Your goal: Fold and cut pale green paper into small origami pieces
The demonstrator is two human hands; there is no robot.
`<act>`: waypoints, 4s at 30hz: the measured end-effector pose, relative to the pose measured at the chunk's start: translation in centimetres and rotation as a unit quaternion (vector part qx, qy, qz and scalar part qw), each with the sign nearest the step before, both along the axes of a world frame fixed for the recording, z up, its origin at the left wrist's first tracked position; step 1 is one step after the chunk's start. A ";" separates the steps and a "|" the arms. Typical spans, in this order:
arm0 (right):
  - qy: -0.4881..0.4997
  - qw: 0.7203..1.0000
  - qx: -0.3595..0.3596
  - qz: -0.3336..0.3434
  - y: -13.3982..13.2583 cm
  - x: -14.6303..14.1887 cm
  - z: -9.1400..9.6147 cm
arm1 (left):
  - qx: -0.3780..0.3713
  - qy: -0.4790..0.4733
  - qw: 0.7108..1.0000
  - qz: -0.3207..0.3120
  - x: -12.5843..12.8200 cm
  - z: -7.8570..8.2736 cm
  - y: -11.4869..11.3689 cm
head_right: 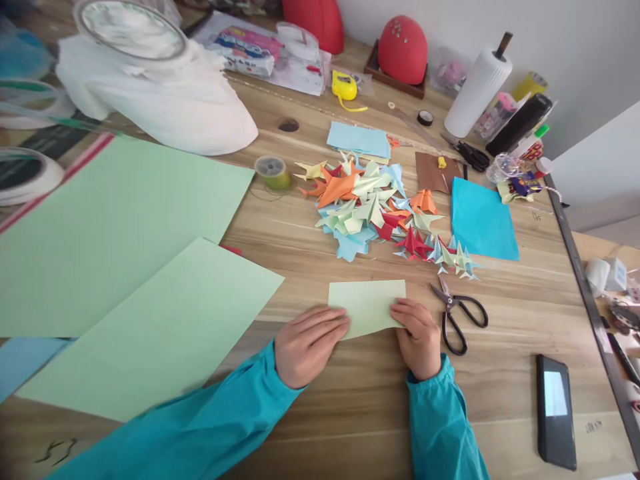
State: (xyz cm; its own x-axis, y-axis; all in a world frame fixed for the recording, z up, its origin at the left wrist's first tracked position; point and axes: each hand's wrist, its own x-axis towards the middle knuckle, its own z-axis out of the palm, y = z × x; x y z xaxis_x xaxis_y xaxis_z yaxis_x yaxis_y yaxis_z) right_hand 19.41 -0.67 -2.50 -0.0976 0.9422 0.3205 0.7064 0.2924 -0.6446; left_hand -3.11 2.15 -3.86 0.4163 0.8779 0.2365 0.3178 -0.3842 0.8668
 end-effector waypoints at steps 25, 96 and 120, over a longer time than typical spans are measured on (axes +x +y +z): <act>-0.198 0.963 0.074 0.166 -0.9 -2.7 2.7 | 0.214 0.245 0.933 0.152 -0.2 2.1 -0.4; -0.131 0.991 0.000 -0.029 -1.1 -3.3 1.8 | 0.176 0.305 0.935 0.036 1.9 1.3 -4.2; -0.247 0.967 -0.052 -0.021 -1.1 -2.9 1.5 | 0.162 0.306 0.938 0.033 1.8 1.5 -3.9</act>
